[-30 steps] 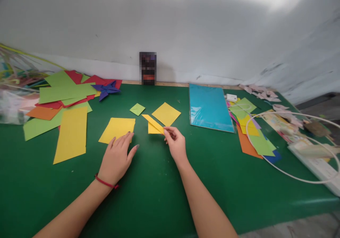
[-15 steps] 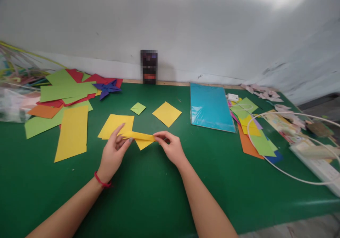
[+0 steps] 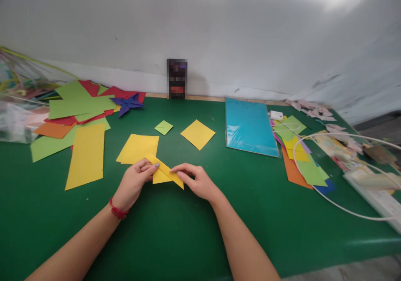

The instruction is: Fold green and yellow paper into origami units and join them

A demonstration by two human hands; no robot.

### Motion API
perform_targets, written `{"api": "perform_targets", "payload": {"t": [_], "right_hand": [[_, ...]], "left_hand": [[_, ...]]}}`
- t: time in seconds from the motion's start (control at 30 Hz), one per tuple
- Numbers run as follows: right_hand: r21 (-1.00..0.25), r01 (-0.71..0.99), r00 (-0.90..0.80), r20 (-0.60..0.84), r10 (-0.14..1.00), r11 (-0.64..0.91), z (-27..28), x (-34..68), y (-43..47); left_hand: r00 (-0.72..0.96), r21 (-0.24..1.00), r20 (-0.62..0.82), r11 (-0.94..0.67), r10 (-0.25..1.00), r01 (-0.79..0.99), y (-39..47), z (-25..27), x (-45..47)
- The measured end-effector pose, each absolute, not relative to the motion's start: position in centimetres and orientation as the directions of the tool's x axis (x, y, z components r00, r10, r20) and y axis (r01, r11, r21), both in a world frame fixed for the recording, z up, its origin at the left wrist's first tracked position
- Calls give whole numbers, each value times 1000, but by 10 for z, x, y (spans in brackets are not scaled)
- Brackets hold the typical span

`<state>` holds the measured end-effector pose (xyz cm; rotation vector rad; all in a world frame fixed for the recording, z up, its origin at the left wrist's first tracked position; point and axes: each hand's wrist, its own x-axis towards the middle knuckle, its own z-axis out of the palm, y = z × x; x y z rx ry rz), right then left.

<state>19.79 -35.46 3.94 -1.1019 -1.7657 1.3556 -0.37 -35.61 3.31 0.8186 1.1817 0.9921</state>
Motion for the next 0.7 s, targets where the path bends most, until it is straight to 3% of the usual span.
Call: {"api": "perform_targets", "payload": {"t": [0.23,0.47,0.7], "right_hand": [[-919,316,-525,38,850,236,43,197,-360],[-880,330,-624,68,778,341,46,202,-361],[-838,308,-593,202,779,451,35,200,-359]], "left_hand": [[108,900,-361,376,926,-219,-357,36,-4],[284,871,-373,439,883,-221,-357,38,-7],[311,869,-405,468,860,-159,-358,32,-7]]}}
